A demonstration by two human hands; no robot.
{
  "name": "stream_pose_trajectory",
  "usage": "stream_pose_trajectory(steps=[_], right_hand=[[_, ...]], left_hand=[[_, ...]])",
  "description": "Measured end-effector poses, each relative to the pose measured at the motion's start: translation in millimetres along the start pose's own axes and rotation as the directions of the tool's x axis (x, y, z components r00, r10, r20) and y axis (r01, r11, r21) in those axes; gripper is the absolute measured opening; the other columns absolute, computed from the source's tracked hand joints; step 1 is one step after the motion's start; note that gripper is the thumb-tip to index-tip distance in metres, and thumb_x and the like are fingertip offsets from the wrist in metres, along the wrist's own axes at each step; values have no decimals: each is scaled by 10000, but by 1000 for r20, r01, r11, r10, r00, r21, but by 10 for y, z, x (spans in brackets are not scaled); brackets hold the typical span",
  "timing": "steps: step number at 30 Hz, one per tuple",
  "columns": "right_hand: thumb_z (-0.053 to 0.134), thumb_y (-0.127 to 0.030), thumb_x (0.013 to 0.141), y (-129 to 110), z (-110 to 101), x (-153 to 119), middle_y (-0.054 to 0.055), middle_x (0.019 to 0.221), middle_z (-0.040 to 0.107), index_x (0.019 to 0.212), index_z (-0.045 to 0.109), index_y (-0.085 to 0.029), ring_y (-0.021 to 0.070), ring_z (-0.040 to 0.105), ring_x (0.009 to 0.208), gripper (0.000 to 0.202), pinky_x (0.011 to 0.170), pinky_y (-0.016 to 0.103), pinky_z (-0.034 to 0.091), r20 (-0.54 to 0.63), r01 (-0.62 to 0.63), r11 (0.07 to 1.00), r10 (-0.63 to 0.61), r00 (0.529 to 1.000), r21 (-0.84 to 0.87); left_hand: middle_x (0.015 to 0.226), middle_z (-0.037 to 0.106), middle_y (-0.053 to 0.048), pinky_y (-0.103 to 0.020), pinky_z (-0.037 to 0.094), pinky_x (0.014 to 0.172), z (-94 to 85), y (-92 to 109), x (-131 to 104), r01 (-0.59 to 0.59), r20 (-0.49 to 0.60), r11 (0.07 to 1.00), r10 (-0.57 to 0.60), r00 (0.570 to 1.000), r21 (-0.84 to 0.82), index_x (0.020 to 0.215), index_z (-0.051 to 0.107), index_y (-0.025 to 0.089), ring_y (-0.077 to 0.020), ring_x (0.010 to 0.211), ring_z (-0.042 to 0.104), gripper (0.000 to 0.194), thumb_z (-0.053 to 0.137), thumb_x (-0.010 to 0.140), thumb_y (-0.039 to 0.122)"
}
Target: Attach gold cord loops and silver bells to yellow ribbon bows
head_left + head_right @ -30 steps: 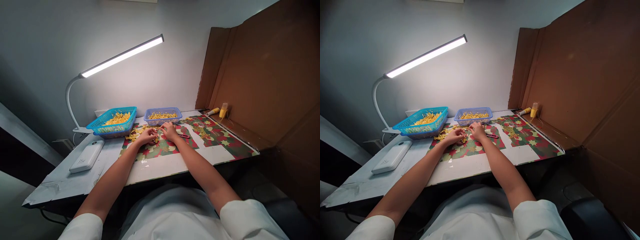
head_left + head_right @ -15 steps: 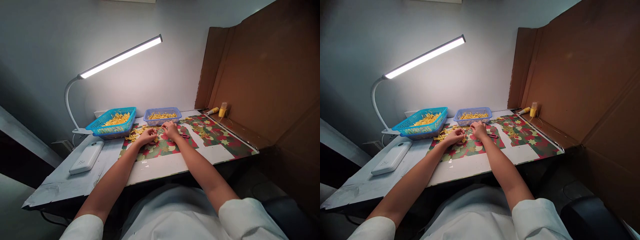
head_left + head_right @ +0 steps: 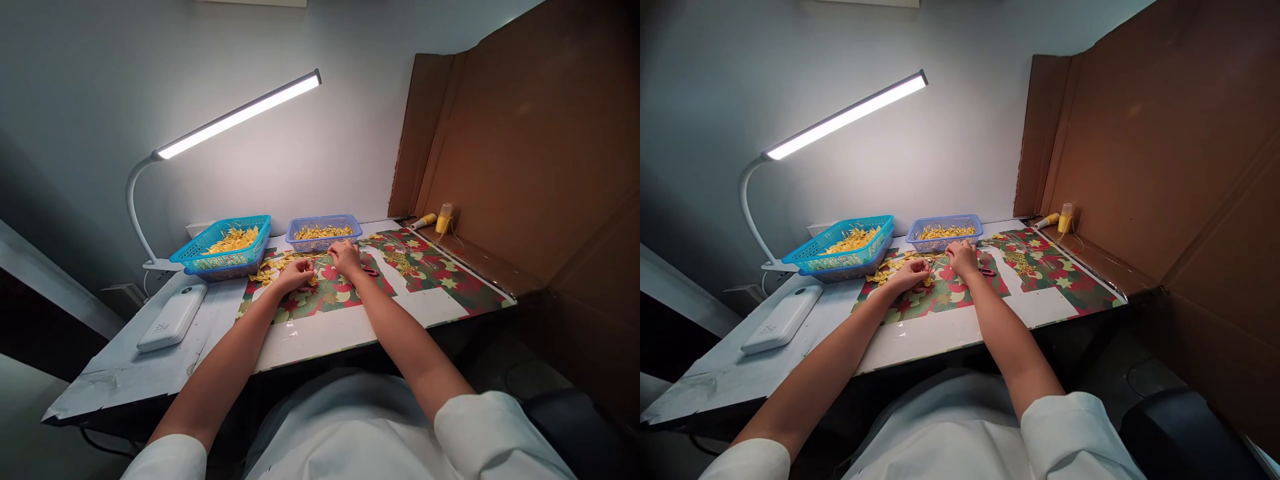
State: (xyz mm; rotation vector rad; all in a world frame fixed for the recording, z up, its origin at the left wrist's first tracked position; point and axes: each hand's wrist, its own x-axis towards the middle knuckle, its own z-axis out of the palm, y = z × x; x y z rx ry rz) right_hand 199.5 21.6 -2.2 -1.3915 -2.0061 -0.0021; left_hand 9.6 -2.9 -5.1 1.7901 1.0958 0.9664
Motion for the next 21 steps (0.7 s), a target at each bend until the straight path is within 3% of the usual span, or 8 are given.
stream_pose_trajectory(steps=[7,10,14,18,21], right_hand=[[513,-271,902,78,-91,17,37,1071,693,950,674,-241,242,493,1085,170,864,366,338,102,-107,992,100,990,64],[594,-366,847,238,-305,-61,63,1140,660,1029,667,-233,273,490,1114,237,873,384,352,137,-214,977,213,967,-14],[688,-483,750,445,-593,-273,101,1076,649,823,667,-193,325,487,1116,300,877,401,350,313,-192,965,240,919,-176],[621,-352,858,467,-666,-402,98,1065,643,788,619,-182,290,509,1093,183,870,388,348,339,-148,965,216,916,-216],[604,-306,880,389,-643,-406,120,1079,633,824,602,-166,281,514,1091,151,842,358,359,328,-191,960,251,911,-204]], left_hand=[[626,626,11,-193,405,444,53,-2,-67,176,12,983,-177,984,53,748,680,154,-87,480,525,159,655,619,244],[694,702,-30,-209,442,489,63,-1,-104,135,-40,983,-131,991,125,764,738,151,-121,553,590,177,685,626,247],[762,745,-47,-226,467,535,80,31,-168,126,-54,979,-119,991,162,852,772,158,-139,591,623,228,710,654,253],[775,752,-45,-226,460,537,104,77,-212,132,-53,977,-125,991,170,885,775,160,-128,570,609,232,709,676,235],[808,756,-48,-221,452,543,113,85,-219,117,-58,976,-108,993,183,878,777,159,-120,579,597,224,710,678,235]])
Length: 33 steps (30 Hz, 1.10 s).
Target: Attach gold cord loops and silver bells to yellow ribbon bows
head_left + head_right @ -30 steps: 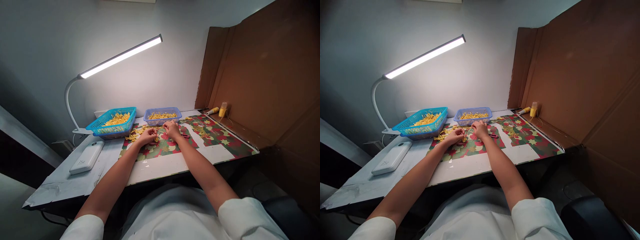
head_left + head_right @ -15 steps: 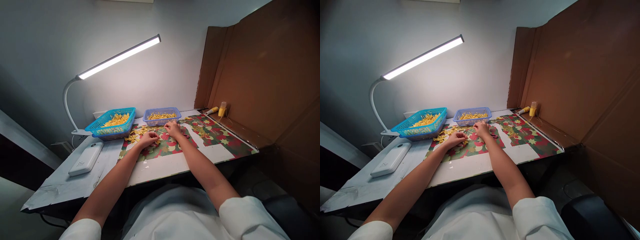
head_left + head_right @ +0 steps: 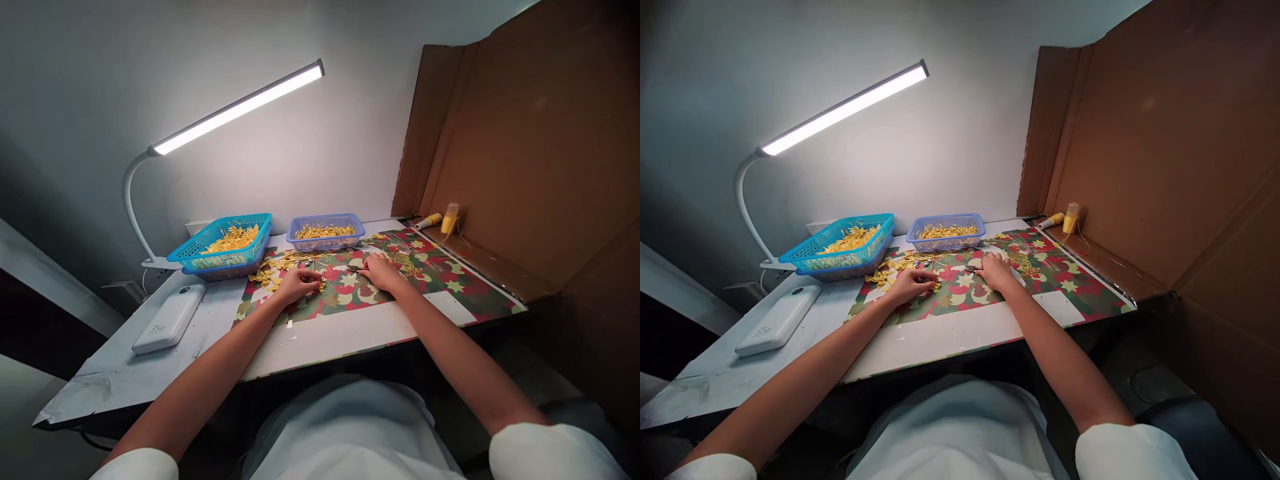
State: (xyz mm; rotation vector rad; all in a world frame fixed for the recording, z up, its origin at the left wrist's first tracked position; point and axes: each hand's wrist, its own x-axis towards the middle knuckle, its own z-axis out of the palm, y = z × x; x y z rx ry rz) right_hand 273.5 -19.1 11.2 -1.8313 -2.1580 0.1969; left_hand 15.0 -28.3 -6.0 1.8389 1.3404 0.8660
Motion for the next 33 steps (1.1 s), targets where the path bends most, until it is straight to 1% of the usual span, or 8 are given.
stream_pose_trajectory(steps=[3,6,8,11,17,21,25,33], right_hand=[[553,-283,908,-105,-7,-20,95,1008,646,870,580,-168,214,563,961,123,753,288,382,8,17,983,-19,1000,185],[469,-273,941,-223,9,-71,45,902,644,910,558,-178,149,568,771,134,646,241,385,37,103,916,-127,991,388],[446,-290,949,-308,49,-109,27,857,633,902,548,-185,139,552,715,153,610,234,375,59,149,891,-193,979,429],[425,-309,956,-422,125,-139,23,810,623,836,531,-194,143,529,676,197,583,238,353,100,186,907,-239,966,379],[383,-349,967,-509,182,-103,71,833,647,767,529,-189,165,544,669,295,574,262,321,147,132,958,-173,974,254],[374,-343,968,-518,160,-107,98,895,670,789,563,-182,187,573,717,306,581,269,333,155,88,970,-124,980,225],[391,-353,966,-559,133,-109,102,895,681,805,596,-177,191,586,711,315,567,268,334,180,49,977,-87,980,205],[395,-337,968,-660,82,-78,137,960,700,878,652,-158,228,628,802,326,581,276,335,229,46,990,-75,970,130]], left_hand=[[818,753,-45,-222,432,530,-1,-20,7,-24,-5,999,24,1000,28,892,779,168,-118,574,577,255,727,671,283],[767,735,-33,-224,398,512,-6,-46,9,-53,-11,997,54,999,55,948,774,168,-113,550,541,333,734,673,353],[690,705,-20,-222,369,497,-6,-55,2,-60,-14,996,61,998,72,984,768,163,-106,524,508,377,730,682,387],[590,645,7,-216,333,474,-1,-54,-13,-76,-25,994,78,997,77,1030,758,161,-100,500,468,424,729,685,406],[580,627,11,-211,355,476,10,-54,-13,-89,-31,995,90,995,36,1072,744,158,-97,502,463,455,744,677,382],[604,641,0,-215,359,485,5,-65,-8,-86,-21,995,87,996,41,1088,738,152,-104,525,472,467,740,678,376],[648,669,-10,-226,383,507,2,-70,-10,-98,-11,995,98,995,21,1086,738,161,-115,542,506,483,746,668,402],[681,702,-10,-226,382,509,-1,-52,-9,-88,-19,995,89,996,51,1062,748,173,-111,525,520,463,758,660,402]])
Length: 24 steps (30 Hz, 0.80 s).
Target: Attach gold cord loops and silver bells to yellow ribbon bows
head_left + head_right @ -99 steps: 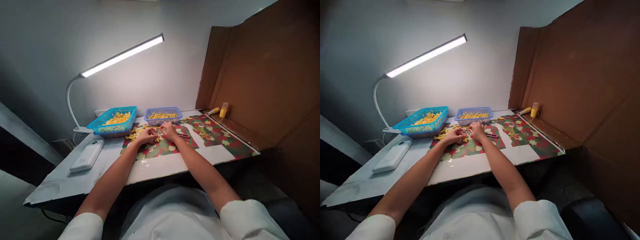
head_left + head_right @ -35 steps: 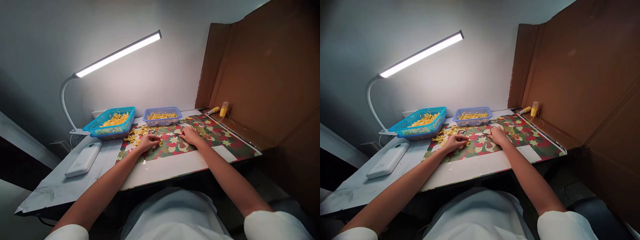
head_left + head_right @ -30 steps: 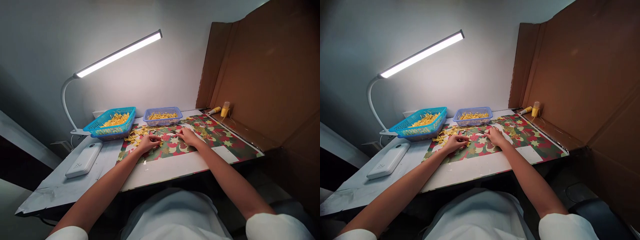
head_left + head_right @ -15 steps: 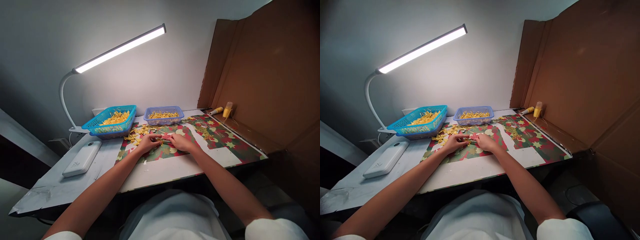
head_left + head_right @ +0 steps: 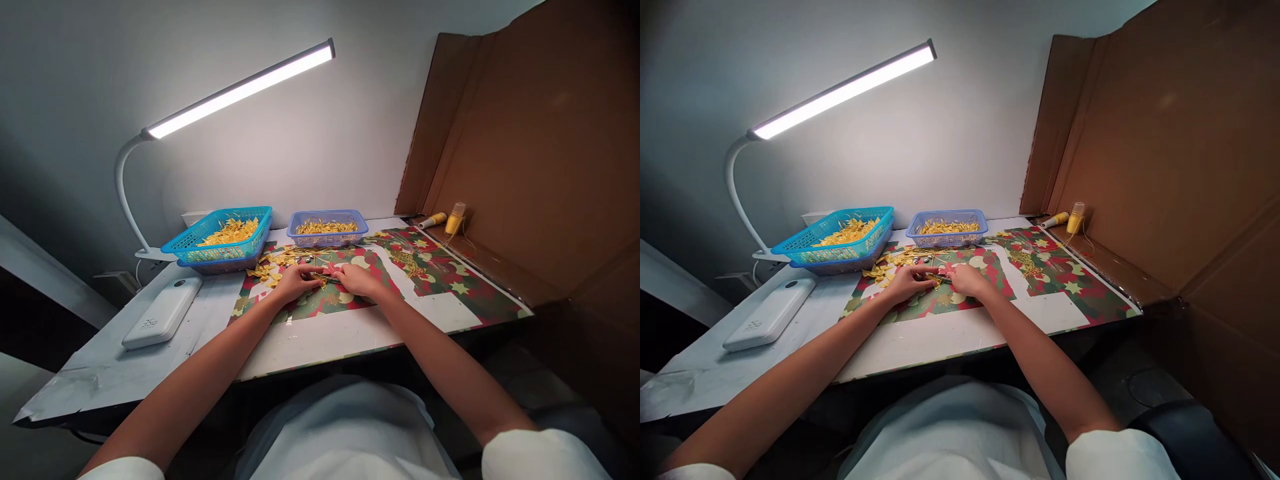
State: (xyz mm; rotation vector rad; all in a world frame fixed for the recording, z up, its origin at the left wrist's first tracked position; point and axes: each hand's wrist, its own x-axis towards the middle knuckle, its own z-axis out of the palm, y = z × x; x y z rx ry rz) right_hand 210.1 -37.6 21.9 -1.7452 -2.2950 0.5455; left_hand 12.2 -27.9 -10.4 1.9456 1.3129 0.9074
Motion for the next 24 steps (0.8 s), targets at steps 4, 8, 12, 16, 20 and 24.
stream_pose_trajectory(steps=[4,8,12,16,20,24], right_hand=[[404,-317,961,-81,-24,-38,159,1025,705,964,671,-137,255,644,869,322,620,286,359,1,-35,998,35,999,-44],[412,-320,964,-123,-20,-51,172,1080,698,1019,668,-133,265,645,919,322,650,291,370,-17,-37,998,36,999,-57],[412,-317,966,-129,-3,-45,173,1076,699,1030,666,-135,268,647,924,319,664,296,374,-25,-36,997,34,999,-63],[446,-310,950,-117,30,-29,171,1037,702,989,666,-141,273,649,914,281,680,298,382,-44,-42,998,40,998,-47],[426,-325,950,17,56,11,130,876,703,821,633,-163,228,627,771,293,621,283,366,-72,-20,997,25,997,75],[420,-332,941,287,-3,51,64,827,680,797,597,-172,176,594,711,279,595,256,362,-117,-16,973,44,992,231]], left_hand=[[628,690,-3,-225,392,518,2,-23,5,13,23,1000,-12,1000,-12,1094,734,172,-121,532,548,470,747,679,393],[592,677,6,-224,403,529,0,-35,9,12,36,1000,-11,999,-8,1107,726,169,-128,543,563,468,741,692,384],[627,688,4,-222,395,510,-1,-28,14,3,20,1000,-3,1000,-3,1075,740,172,-116,521,542,447,752,680,380],[608,674,4,-226,398,517,1,-12,10,16,28,1000,-15,1000,-12,1085,735,159,-118,524,541,473,753,674,393],[592,637,15,-226,392,512,-13,16,-12,17,15,1000,-17,1000,-23,1105,724,167,-117,528,527,523,763,654,428],[682,642,-3,-230,394,513,-39,-8,-1,-6,-18,999,5,1000,-33,1140,704,173,-110,543,501,548,733,684,475]])
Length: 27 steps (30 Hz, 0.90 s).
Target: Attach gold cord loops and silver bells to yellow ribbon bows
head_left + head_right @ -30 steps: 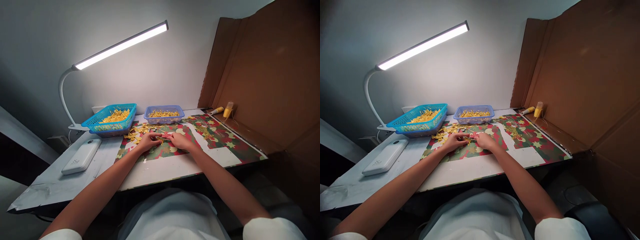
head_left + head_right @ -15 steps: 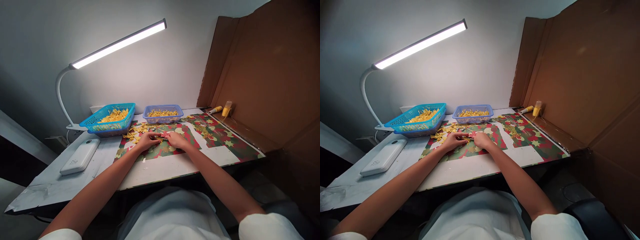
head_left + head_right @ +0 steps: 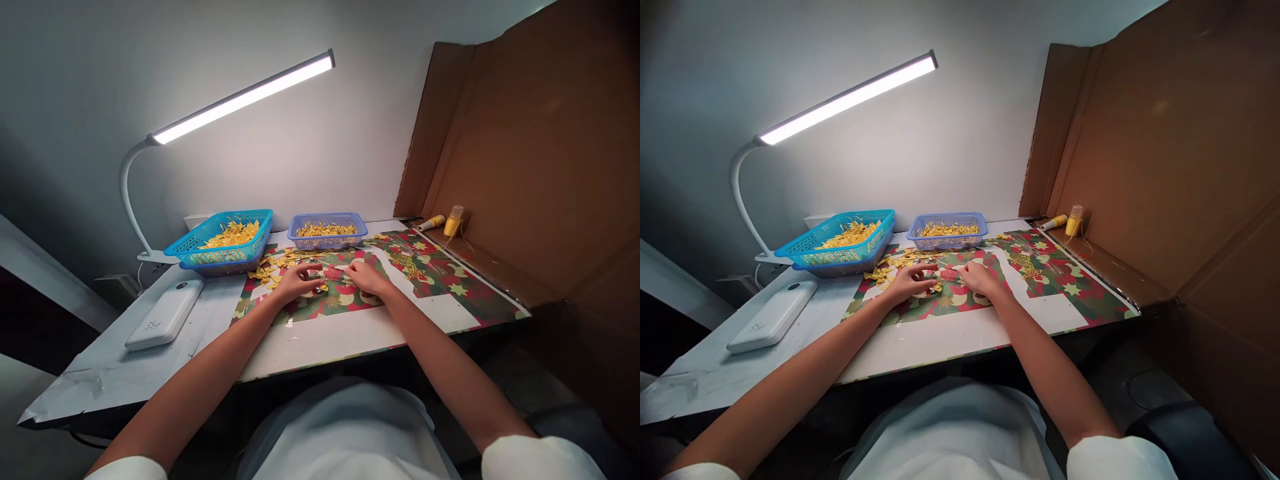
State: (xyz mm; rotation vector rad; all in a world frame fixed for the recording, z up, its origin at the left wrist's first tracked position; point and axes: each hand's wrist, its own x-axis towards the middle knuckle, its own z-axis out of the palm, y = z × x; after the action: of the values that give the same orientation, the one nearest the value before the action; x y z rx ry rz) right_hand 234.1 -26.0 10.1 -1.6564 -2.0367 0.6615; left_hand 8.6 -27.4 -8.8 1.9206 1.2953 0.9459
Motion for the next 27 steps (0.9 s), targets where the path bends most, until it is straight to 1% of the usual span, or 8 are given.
stream_pose_trajectory(steps=[6,9,12,14,17,20,23,27], right_hand=[[458,-271,941,230,-90,35,157,1154,623,1023,600,-131,281,510,1126,215,854,353,384,-253,-213,956,159,954,-204],[509,-265,915,173,-29,14,172,1229,571,1034,616,-138,319,440,1203,204,915,422,352,-346,-222,927,110,932,-304],[559,-303,881,-35,42,-32,148,1165,612,972,641,-164,301,499,1127,185,886,413,362,-386,-106,938,-31,922,-329],[503,-362,904,-231,98,-57,99,945,681,833,653,-192,245,589,936,238,804,359,384,-274,26,964,-102,956,-266],[490,-489,878,-487,210,-50,92,764,689,715,662,-196,229,620,741,377,635,301,367,-39,51,979,-60,997,-199],[562,-382,822,-570,323,2,119,801,707,690,677,-187,239,630,739,262,593,287,346,33,20,974,-13,999,-226],[524,-248,816,-498,398,49,90,760,696,643,640,-188,199,593,672,216,560,270,319,-44,79,988,-86,995,-132],[474,-257,832,-406,443,57,14,596,601,601,539,-196,143,503,560,248,540,249,317,-338,257,956,-196,920,144]], left_hand=[[985,659,-71,-265,463,642,-14,-63,72,-110,-200,988,130,971,109,1043,719,187,-147,711,576,392,600,778,450],[775,663,-55,-267,423,599,-37,5,50,5,-259,958,72,963,285,790,698,158,-155,631,563,292,582,772,425],[525,594,-28,-269,333,509,-71,99,-2,121,-176,899,-50,983,421,542,586,181,-157,505,511,416,526,803,500],[467,579,-34,-276,307,489,-85,148,-30,140,-110,884,-101,989,446,466,541,194,-160,463,497,507,468,831,537],[443,590,-45,-280,324,489,-85,189,-56,153,-45,896,-148,988,418,455,563,199,-164,428,503,563,405,859,557],[446,600,-38,-272,329,479,-64,210,-83,159,12,900,-179,984,405,481,584,197,-161,416,509,546,414,848,564],[471,606,-20,-255,322,471,-22,237,-119,115,9,924,-127,992,365,499,563,191,-146,425,502,482,449,824,529],[483,592,-4,-240,344,482,46,295,-150,21,-122,981,3,993,194,512,511,186,-126,438,491,422,448,820,467]])
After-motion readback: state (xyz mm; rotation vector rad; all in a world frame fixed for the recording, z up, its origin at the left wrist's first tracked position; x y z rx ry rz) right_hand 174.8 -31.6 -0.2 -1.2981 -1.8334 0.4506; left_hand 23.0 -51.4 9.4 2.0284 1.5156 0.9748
